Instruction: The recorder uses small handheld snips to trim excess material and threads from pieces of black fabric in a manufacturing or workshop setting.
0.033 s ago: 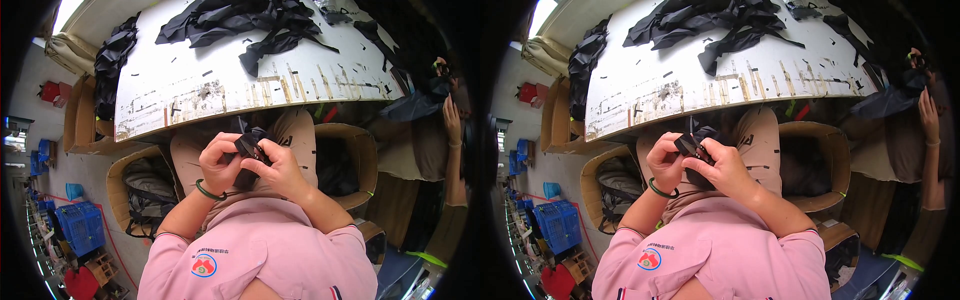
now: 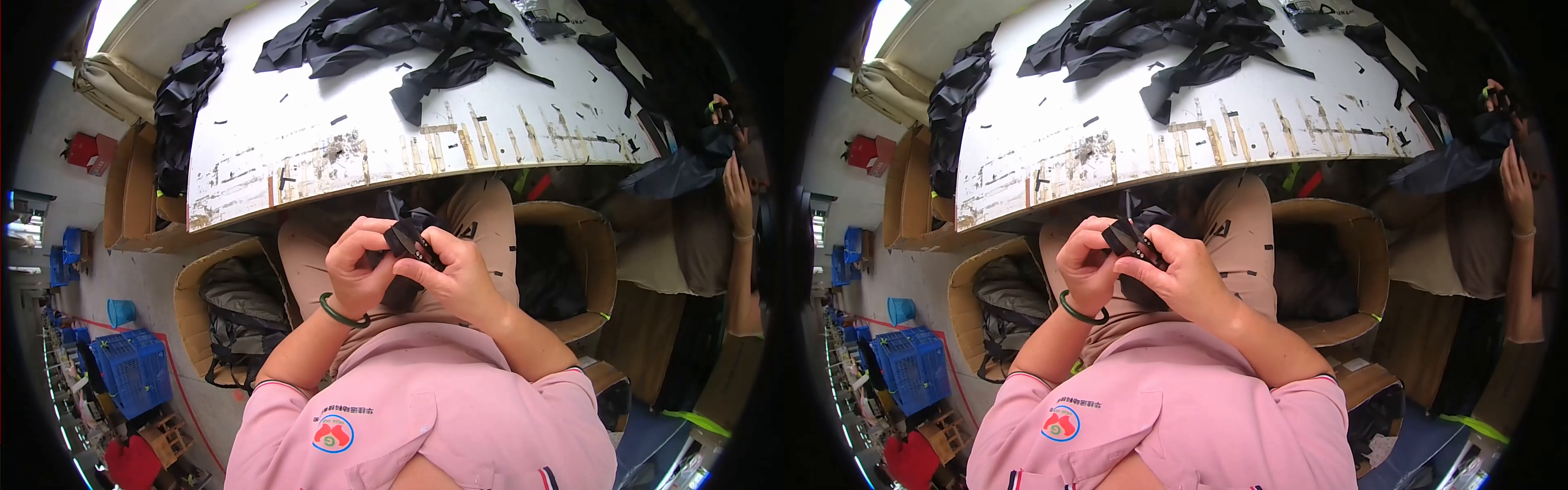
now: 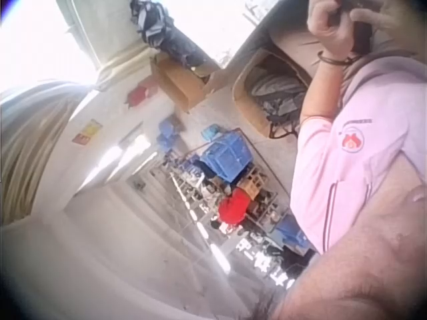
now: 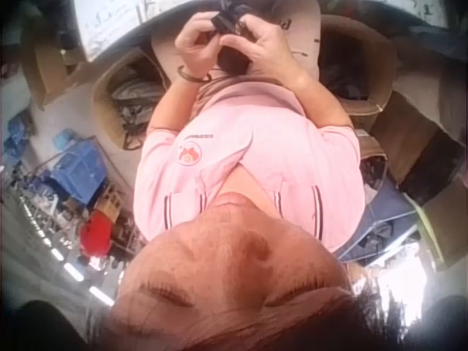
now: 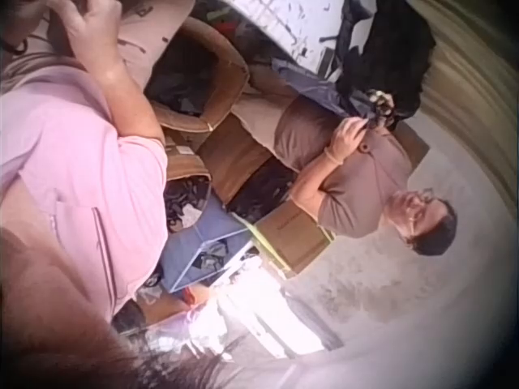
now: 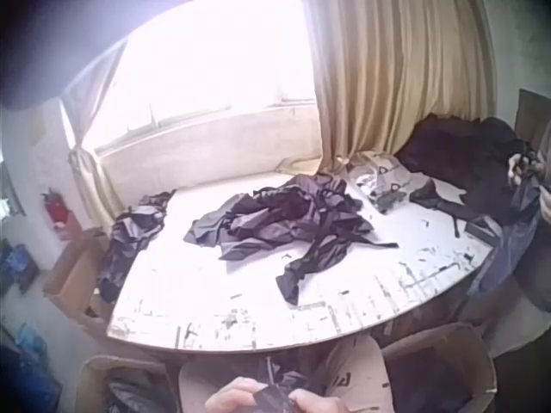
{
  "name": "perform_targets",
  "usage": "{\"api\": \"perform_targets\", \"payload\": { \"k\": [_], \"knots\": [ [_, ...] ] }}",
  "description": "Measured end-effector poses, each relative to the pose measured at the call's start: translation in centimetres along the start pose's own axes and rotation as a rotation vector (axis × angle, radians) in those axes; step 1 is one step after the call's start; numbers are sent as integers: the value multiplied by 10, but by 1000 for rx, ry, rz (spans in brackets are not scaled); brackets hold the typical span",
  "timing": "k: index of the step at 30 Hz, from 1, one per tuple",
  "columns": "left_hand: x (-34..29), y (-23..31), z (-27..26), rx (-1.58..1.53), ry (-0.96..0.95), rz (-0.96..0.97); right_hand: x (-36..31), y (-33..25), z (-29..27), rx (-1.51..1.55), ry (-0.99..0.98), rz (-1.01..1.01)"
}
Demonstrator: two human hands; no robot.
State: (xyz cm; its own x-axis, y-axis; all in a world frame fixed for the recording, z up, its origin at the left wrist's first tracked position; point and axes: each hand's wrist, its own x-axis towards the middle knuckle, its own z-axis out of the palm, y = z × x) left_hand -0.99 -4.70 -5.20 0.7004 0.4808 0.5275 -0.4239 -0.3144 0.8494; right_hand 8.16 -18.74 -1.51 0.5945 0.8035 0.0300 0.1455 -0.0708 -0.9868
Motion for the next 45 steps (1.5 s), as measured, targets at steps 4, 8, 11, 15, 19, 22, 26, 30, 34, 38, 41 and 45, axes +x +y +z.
{"api": "perform_targets", "payload": {
  "k": [4, 8, 11, 15, 19, 22, 26, 30, 34, 38, 41, 45],
  "knots": [
    [2, 2, -3, -3, -48, 8, -2, 2, -1, 28, 1, 1],
    [6, 6, -8, -132, -130, -126, -5, 2, -9, 132, -26, 87],
    [11, 8, -16, -342, -209, -327, -4, -5, -26, 147, -143, 196],
    [15, 7, -21, -540, -295, -428, 0, -11, -36, 60, -260, 186],
    [17, 8, -22, -560, -332, -500, 3, -20, -46, -133, -325, 149],
    [17, 9, -23, -606, -366, -612, 2, -24, -50, -319, -331, 109],
    [12, 2, -23, -631, -437, -643, 1, -24, -49, -475, -334, 22],
    [11, -1, -22, -635, -476, -628, 2, -23, -47, -478, -332, 7],
    [11, -2, -24, -607, -504, -603, 0, -18, -46, -483, -328, -14],
    [15, 0, -25, -624, -534, -595, -2, -13, -49, -394, -330, 42],
    [23, 3, -28, -671, -589, -649, -4, -13, -53, -316, -373, 93],
    [31, -2, -36, -814, -773, -843, -2, -22, -58, -321, -486, 63]
  ]
}}
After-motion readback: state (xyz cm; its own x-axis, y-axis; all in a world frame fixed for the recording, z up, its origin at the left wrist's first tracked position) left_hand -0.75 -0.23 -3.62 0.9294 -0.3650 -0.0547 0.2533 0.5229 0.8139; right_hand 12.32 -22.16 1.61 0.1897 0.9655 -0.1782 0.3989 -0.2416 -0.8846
